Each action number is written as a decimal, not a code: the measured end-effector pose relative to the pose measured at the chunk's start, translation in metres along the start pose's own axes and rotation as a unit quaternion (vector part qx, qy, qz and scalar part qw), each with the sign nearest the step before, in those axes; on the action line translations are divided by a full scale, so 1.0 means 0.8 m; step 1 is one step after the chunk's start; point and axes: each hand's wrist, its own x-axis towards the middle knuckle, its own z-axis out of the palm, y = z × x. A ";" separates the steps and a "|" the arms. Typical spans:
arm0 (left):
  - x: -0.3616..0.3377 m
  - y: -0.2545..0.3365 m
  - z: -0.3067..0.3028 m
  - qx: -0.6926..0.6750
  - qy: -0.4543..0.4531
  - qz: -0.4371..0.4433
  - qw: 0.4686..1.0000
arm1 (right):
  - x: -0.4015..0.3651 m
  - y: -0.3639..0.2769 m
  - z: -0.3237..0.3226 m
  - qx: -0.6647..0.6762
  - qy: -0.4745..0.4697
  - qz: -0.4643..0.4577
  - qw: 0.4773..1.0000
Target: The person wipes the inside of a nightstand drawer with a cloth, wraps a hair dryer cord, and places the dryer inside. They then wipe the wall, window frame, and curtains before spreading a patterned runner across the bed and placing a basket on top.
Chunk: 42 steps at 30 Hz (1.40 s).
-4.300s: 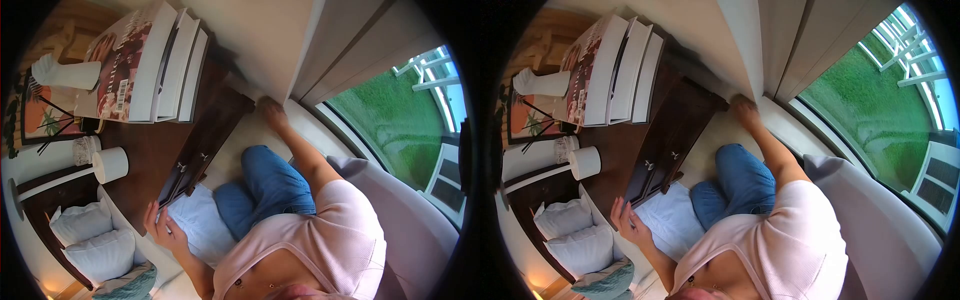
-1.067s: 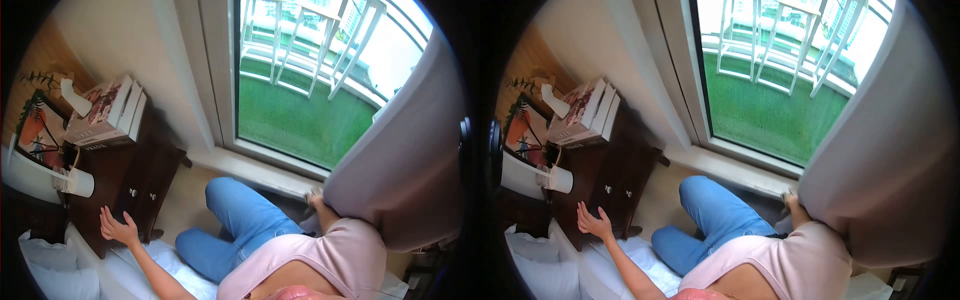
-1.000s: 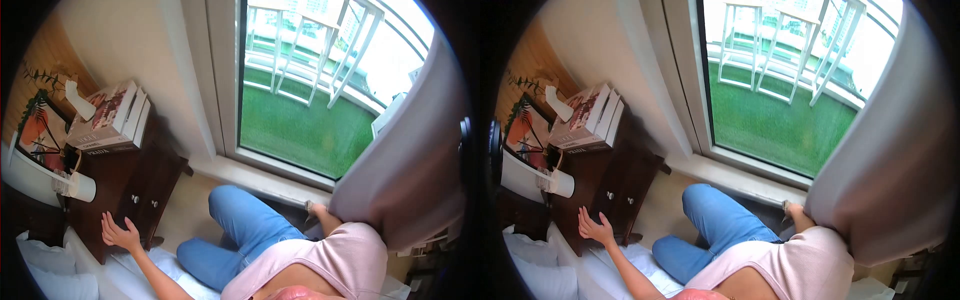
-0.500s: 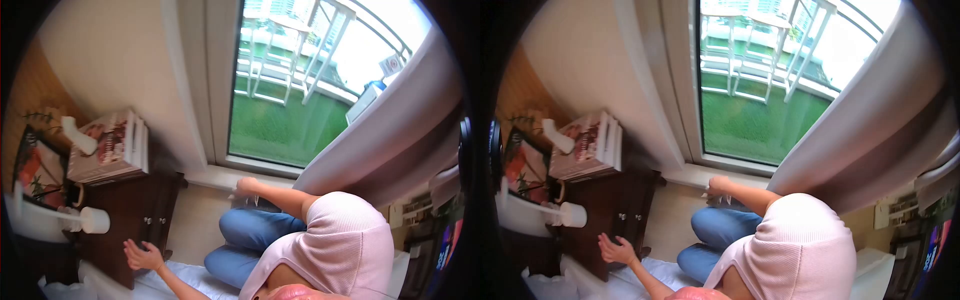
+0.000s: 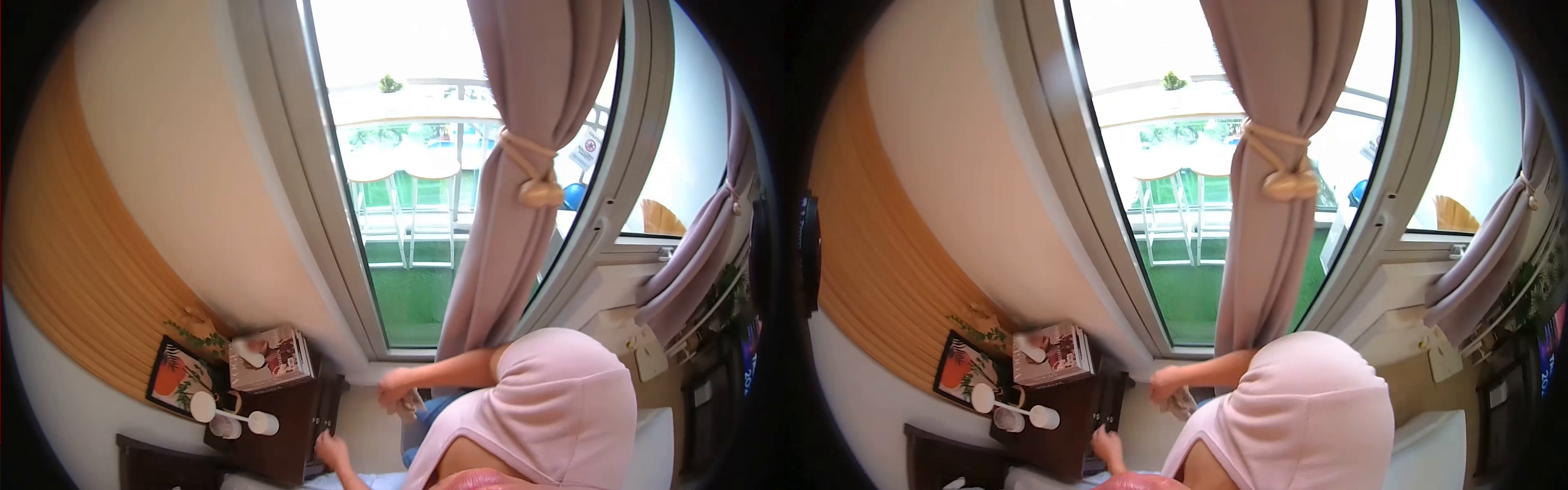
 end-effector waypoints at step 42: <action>0.093 0.750 -0.454 -0.628 -0.101 0.516 0.573 | -0.614 -0.098 -0.412 0.108 0.807 -0.072 0.576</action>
